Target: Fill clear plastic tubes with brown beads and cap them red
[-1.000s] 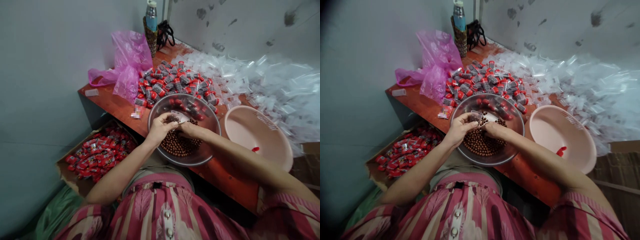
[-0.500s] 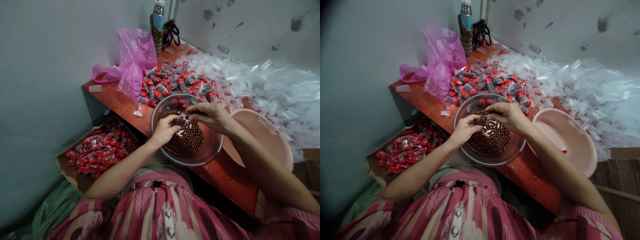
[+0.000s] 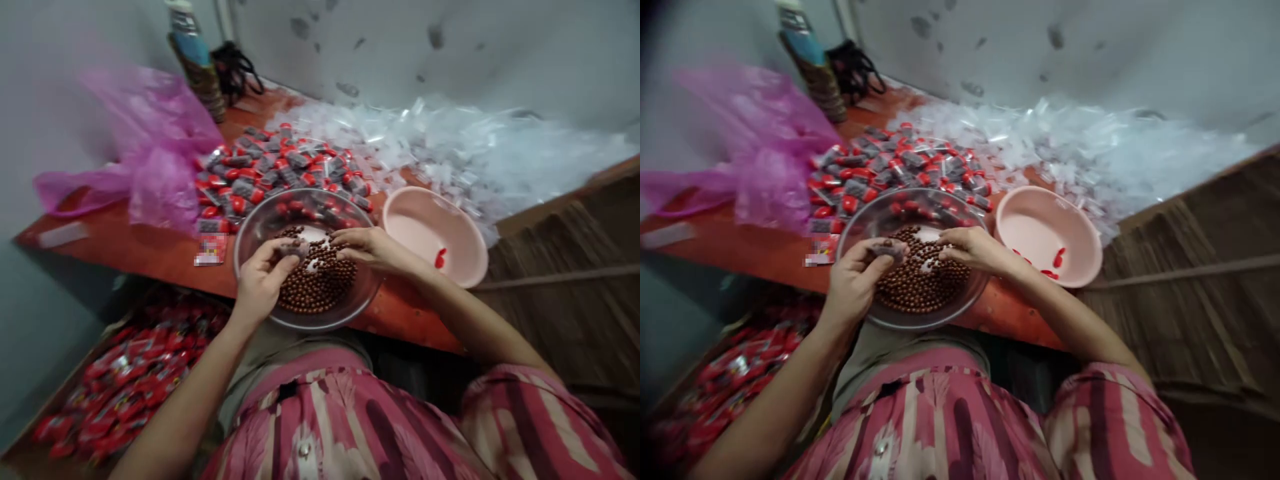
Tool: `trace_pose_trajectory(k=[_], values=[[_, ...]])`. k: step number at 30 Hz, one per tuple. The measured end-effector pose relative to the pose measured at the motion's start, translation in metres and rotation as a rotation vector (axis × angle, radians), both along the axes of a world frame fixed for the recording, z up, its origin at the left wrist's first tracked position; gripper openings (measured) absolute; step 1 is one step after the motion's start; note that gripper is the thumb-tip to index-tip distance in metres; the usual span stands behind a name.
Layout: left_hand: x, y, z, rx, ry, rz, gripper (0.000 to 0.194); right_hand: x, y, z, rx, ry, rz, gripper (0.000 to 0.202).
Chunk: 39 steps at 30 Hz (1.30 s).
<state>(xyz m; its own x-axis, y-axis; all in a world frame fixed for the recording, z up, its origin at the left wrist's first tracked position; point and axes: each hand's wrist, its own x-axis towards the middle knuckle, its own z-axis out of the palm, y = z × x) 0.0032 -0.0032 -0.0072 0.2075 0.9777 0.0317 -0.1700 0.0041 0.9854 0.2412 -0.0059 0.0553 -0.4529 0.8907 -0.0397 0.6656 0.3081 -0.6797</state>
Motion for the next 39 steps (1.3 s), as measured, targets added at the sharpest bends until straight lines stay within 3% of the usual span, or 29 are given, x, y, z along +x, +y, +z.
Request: trace_pose_trajectory(k=[1,3,6,8,12,15,18,21,26,34,39], values=[[-0.001,0.001,0.000,0.032,0.110,-0.047,0.031,0.009,-0.006,0.001,0.032,0.004,-0.063,0.030],[-0.003,0.003,0.003,0.128,0.221,0.000,0.030,0.039,-0.016,0.005,0.094,-0.085,-0.258,0.031],[-0.002,0.005,0.009,0.229,0.308,0.019,0.027,0.105,-0.023,0.009,0.080,-0.565,-0.614,0.032],[0.001,0.006,0.010,0.241,0.319,-0.003,0.026,0.151,-0.022,0.002,-0.175,-0.983,-0.732,0.032],[0.007,0.005,0.006,0.166,0.282,0.043,0.028,0.205,-0.022,-0.034,-0.466,-1.095,-0.827,0.029],[0.009,0.002,0.005,0.057,0.258,-0.075,0.030,0.214,-0.026,-0.060,-0.591,-1.072,-0.854,0.023],[0.009,-0.001,0.008,-0.044,0.127,-0.050,0.031,0.216,-0.030,-0.070,-0.581,-1.008,-0.862,0.032],[0.011,-0.003,0.009,-0.130,0.061,-0.082,0.033,0.219,-0.030,-0.067,-0.509,-0.904,-0.830,0.045],[0.015,-0.006,0.004,-0.211,-0.018,-0.118,0.032,0.223,-0.031,-0.061,-0.463,-0.862,-0.807,0.031],[0.016,-0.006,0.006,-0.259,-0.067,-0.089,0.035,0.221,-0.035,-0.074,-0.490,-0.958,-0.864,0.029],[0.017,-0.008,0.003,-0.244,-0.088,-0.075,0.035,0.214,-0.039,-0.065,-0.344,-0.871,-0.802,0.028]])
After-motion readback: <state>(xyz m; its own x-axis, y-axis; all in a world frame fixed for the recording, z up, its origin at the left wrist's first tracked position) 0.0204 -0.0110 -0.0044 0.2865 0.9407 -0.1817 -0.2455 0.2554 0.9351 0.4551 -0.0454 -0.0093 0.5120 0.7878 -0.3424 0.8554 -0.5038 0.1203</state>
